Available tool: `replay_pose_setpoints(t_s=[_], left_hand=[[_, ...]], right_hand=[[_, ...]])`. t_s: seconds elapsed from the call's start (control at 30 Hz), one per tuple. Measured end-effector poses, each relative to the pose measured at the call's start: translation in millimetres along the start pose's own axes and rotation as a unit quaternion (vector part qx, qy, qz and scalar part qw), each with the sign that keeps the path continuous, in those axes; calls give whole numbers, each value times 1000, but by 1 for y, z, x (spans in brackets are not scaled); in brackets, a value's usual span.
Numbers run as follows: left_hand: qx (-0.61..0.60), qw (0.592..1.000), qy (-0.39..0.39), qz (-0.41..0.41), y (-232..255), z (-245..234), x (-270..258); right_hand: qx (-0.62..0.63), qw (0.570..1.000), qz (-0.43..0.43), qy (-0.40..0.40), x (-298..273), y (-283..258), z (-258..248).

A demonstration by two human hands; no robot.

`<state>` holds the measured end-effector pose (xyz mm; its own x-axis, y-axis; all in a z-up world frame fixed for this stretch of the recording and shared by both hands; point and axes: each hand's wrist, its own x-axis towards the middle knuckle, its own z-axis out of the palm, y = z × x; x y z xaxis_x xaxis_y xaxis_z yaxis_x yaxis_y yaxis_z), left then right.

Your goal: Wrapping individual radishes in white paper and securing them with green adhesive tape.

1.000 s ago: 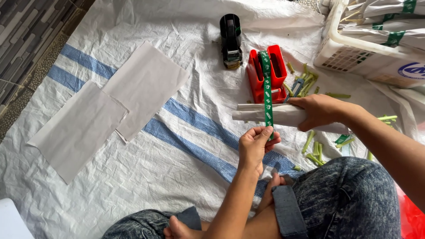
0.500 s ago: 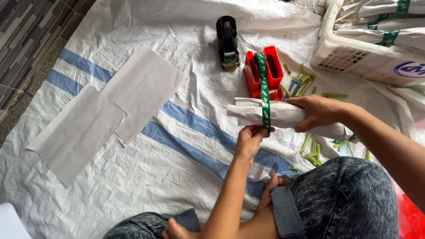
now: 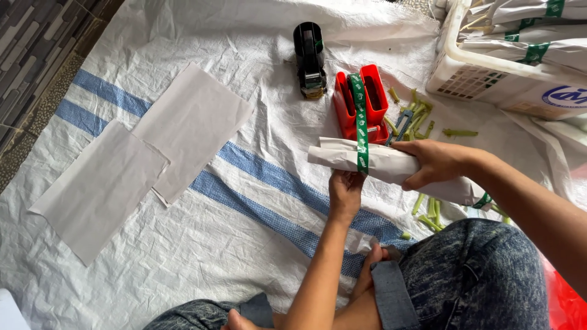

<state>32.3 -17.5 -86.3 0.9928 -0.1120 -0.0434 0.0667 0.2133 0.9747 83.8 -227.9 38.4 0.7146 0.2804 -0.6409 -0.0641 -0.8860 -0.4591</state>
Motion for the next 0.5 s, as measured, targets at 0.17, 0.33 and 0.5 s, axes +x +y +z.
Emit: replay_pose_setpoints(t_s=[0.17, 0.33, 0.5], left_hand=[[2, 999, 39, 4, -22, -4, 6], [53, 994, 86, -49, -6, -32, 20], [18, 987, 154, -34, 32, -66, 40]], right_hand=[[87, 996, -17, -7, -1, 11, 5], [83, 996, -7, -37, -5, 18, 3], [39, 996, 17, -75, -19, 26, 3]])
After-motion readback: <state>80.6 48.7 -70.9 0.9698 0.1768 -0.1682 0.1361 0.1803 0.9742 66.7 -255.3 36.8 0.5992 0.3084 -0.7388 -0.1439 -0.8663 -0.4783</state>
